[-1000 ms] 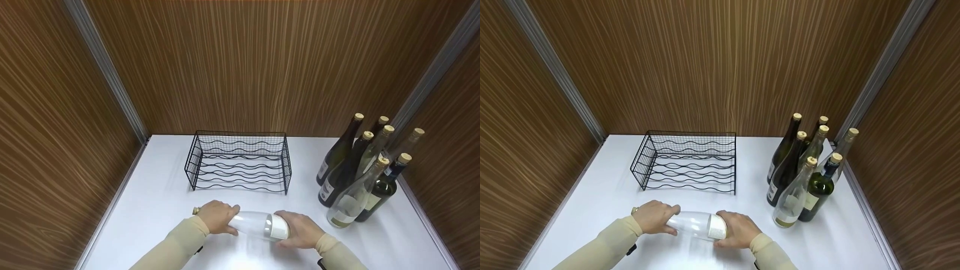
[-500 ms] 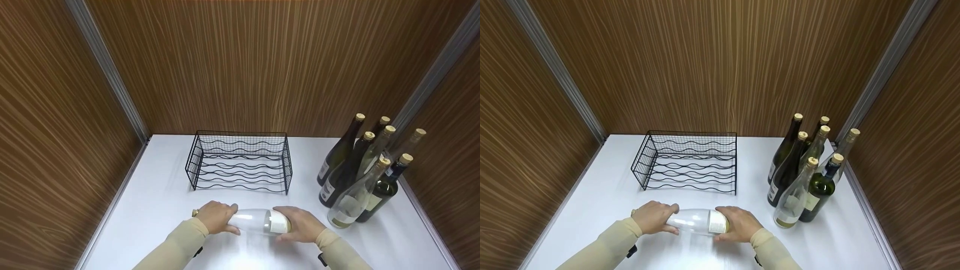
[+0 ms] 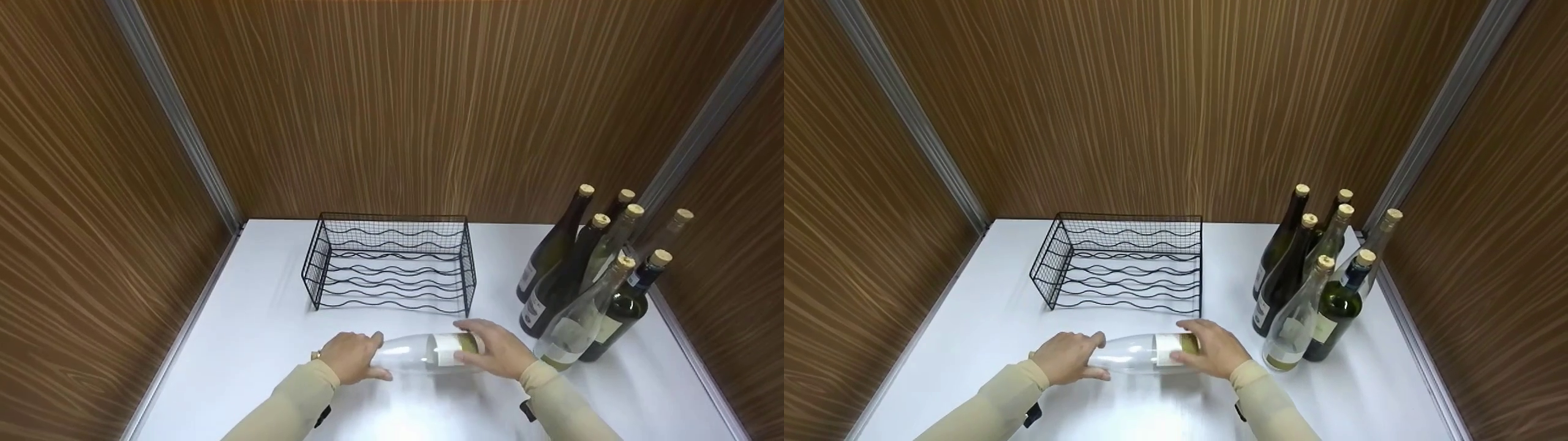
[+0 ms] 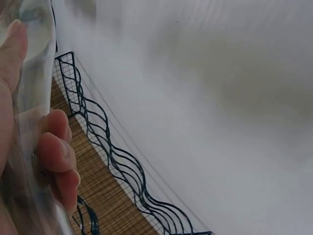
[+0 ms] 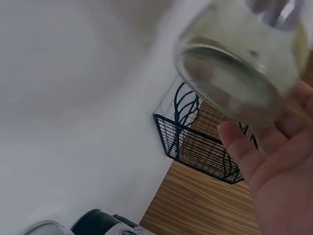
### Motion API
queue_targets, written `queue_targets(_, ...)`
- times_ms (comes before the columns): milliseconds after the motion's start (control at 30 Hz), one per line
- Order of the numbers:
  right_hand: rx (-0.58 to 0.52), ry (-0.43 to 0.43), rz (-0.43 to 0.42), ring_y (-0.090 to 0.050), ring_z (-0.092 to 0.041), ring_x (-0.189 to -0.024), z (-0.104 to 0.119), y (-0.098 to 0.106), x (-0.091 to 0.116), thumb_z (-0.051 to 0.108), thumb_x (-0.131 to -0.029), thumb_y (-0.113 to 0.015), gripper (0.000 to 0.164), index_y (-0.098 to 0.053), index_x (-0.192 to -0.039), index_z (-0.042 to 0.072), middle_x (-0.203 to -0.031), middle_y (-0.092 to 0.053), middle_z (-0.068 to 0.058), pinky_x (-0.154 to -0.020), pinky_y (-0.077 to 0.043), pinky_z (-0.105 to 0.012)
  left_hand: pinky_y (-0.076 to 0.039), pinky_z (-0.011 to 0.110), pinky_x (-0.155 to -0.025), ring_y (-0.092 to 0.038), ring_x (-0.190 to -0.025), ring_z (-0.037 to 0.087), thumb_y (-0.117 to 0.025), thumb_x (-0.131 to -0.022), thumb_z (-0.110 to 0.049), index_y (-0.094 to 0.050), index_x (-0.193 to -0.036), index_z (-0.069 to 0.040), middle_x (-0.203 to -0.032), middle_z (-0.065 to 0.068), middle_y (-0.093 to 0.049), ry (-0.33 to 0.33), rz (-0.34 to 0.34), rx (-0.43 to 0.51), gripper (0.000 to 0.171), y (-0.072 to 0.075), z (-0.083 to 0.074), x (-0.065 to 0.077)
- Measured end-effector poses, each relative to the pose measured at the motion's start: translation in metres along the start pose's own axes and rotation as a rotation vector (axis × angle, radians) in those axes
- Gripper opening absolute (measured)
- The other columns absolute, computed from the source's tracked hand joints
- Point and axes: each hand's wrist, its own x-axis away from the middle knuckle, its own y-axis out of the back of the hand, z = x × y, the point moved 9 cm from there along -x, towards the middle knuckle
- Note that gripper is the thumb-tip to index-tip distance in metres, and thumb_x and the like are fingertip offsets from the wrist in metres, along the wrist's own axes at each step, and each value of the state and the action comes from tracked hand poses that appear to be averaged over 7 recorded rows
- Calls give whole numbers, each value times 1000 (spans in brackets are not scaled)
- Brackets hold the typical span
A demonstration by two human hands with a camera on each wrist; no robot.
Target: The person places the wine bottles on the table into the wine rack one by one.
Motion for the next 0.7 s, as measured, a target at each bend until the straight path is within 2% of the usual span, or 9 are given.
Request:
queue_targets(167, -35, -110, -152, -59, -17, -93, -16, 28, -14, 38, -85, -63, 41, -59, -117, 13, -107, -63, -1, -77, -49, -37, -50, 31, -58, -55, -57, 12, -51, -67, -73, -57, -102, -11, -73, 0, -62, 82, 8, 70, 72, -9, 14, 4)
queue_targets(333, -68, -290, -259, -61, -24, -81, -39, 51, -30, 33, -86, -63, 39, -58, -115, 7, -98, -63, -9, -67, -50, -37, -47, 30, -54, -51, -56, 11, -56, -67, -70, -57, -101, -12, -73, -2, -60, 168, -2, 134, 67, -15, 30, 6)
queue_targets(400, -67, -373, -257, -61, -25, -80, -48, 53, -37, 37, -87, -61, 43, -55, -117, 7, -99, -62, -11, -67, -50, -39, -45, 30, -53, -50, -56, 10, -56, -68, -70, -57, -100, -12, -71, -2, -58, 199, -7, 152, 67, -18, 35, 7)
queue_targets(500, -37, -463, -209, -60, -26, -83, -56, 50, -49, 43, -88, -56, 51, -50, -122, 6, -104, -61, -14, -70, -50, -41, -44, 30, -52, -48, -56, 11, -57, -69, -69, -57, -101, -11, -70, -3, -55, 250, -15, 183, 67, -21, 45, 7)
queue_targets(700, 20, -531, -78, -59, -34, -95, -63, 35, -71, 47, -90, -50, 65, -36, -133, -1, -109, -60, -21, -82, -46, -48, -45, 33, -54, -50, -59, 12, -57, -72, -67, -57, -102, -8, -72, -1, -55, 339, -24, 268, 67, -26, 57, 6)
